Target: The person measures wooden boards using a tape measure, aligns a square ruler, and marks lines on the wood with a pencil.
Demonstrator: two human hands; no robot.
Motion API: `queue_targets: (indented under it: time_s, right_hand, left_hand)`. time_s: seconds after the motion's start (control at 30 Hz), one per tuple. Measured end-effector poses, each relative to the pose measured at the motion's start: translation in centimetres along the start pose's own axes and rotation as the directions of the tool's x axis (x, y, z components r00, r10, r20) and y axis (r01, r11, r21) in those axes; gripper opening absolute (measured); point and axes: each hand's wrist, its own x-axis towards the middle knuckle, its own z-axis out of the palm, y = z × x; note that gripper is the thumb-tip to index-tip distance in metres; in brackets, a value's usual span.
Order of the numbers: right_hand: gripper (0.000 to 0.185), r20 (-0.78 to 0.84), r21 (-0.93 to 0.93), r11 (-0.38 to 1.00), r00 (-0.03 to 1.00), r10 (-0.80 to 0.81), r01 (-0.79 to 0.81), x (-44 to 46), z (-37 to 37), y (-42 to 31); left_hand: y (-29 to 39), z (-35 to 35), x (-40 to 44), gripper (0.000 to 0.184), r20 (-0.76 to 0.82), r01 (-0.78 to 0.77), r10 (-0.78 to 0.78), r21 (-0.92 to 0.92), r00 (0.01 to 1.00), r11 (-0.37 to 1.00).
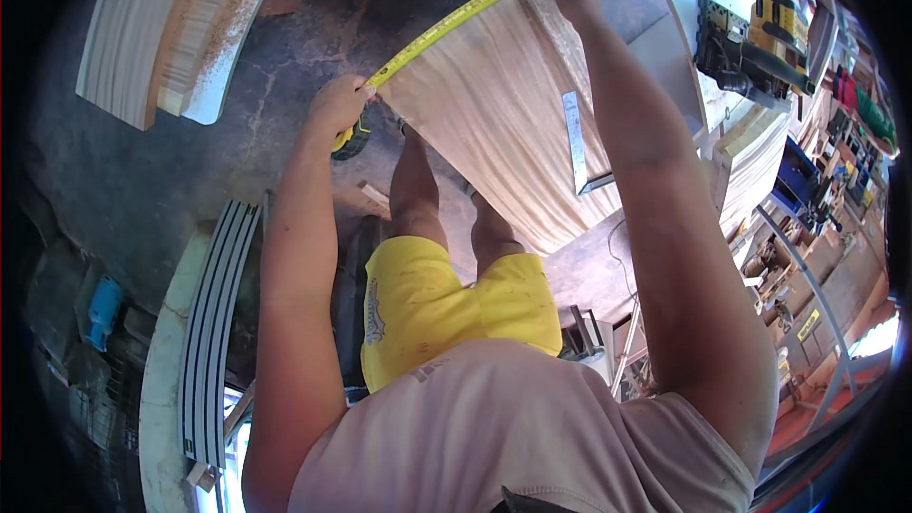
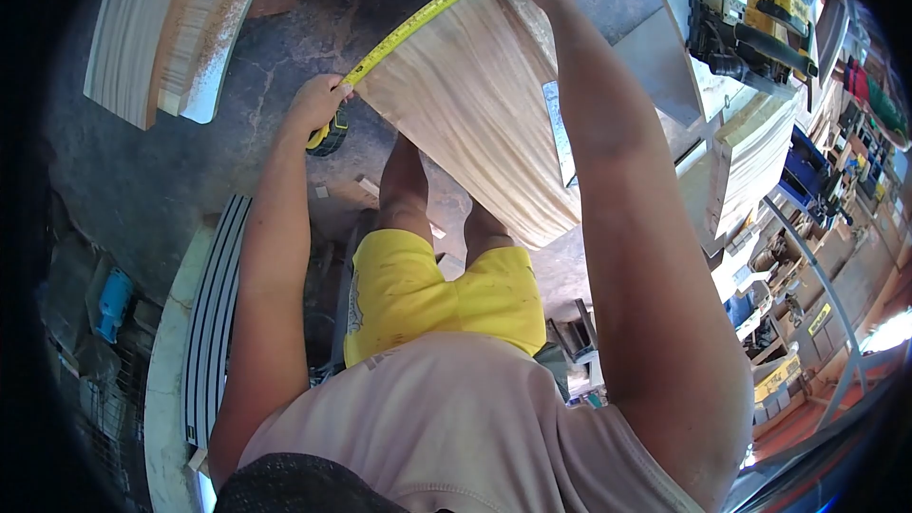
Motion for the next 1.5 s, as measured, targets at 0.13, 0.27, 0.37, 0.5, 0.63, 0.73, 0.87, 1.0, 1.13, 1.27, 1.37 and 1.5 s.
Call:
queue_targets:
  time_s: [0.13, 0.27, 0.37, 0.5, 0.63, 0.73, 0.87, 1.0, 1.13, 1.27, 1.37, 1.5]
  right_hand:
    - [0.032, 0.032, -0.062, 0.998, 0.999, 0.015, -0.013, -0.2, -0.6, 0.2]
    - [0.035, -0.051, 0.086, 0.996, 0.998, -0.020, 0.025, 0.3, -0.2, 2.8]
    - [0.031, -0.245, 0.161, 0.981, 0.967, -0.069, 0.111, -1.0, 0.2, 0.6]
    - [0.022, -0.321, 0.318, 0.932, 0.945, -0.065, 0.172, -5.5, 0.5, -3.9]
    - [0.028, 0.122, 0.514, 0.858, 0.988, -0.097, 0.021, -10.9, 2.4, -6.8]
    - [0.024, 0.374, 0.522, 0.849, 0.917, -0.137, -0.086, -14.3, 6.0, -8.6]
    - [0.016, 0.475, 0.448, 0.894, 0.854, -0.210, -0.029, -15.7, 9.2, -8.8]
    - [0.015, 0.518, 0.407, 0.913, 0.819, -0.247, 0.018, -14.9, 10.3, -9.4]
    - [0.015, 0.517, 0.486, 0.867, 0.764, -0.386, 0.109, -14.4, 11.6, -9.0]
    - [0.014, 0.594, 0.380, 0.900, 0.689, -0.415, 0.215, -13.9, 12.5, -8.7]
    - [0.015, 0.611, 0.311, 0.919, 0.689, -0.390, 0.244, -14.1, 12.5, -9.2]
    - [0.017, 0.552, 0.293, 0.914, 0.731, -0.401, 0.281, -14.4, 12.6, -9.3]
  left_hand:
    - [-0.1, 0.1, 0.0, 0.027, -0.017, -0.014, 0.014, 0.026, 1.000, 1.000]
    - [-0.3, 0.4, 0.1, 0.029, -0.063, -0.024, 0.026, 0.027, 0.998, 0.999]
    - [0.3, -0.3, -0.3, 0.026, 0.013, 0.008, -0.008, 0.035, 1.000, 0.999]
    - [0.2, -0.3, -0.4, 0.026, -0.017, 0.014, -0.013, 0.058, 1.000, 0.998]
    - [-0.1, 0.0, -0.1, 0.026, -0.019, -0.002, 0.003, 0.050, 1.000, 0.999]
    - [0.2, -0.2, -0.4, 0.026, -0.021, 0.000, 0.001, 0.051, 1.000, 0.999]
    - [0.6, -0.5, -0.6, 0.026, -0.002, 0.017, -0.016, 0.069, 1.000, 0.997]
    - [-0.1, -0.1, 0.1, 0.026, -0.012, 0.004, -0.003, 0.064, 1.000, 0.998]
    - [0.1, -0.3, 0.0, 0.027, 0.006, 0.007, -0.008, 0.063, 1.000, 0.998]
    - [0.3, -0.5, -0.3, 0.028, 0.003, 0.005, -0.005, 0.063, 1.000, 0.998]
    - [0.3, -0.5, -0.2, 0.028, -0.004, -0.010, 0.011, 0.081, 1.000, 0.997]
    - [0.2, -0.6, -0.4, 0.028, -0.012, -0.003, 0.004, 0.050, 1.000, 0.999]
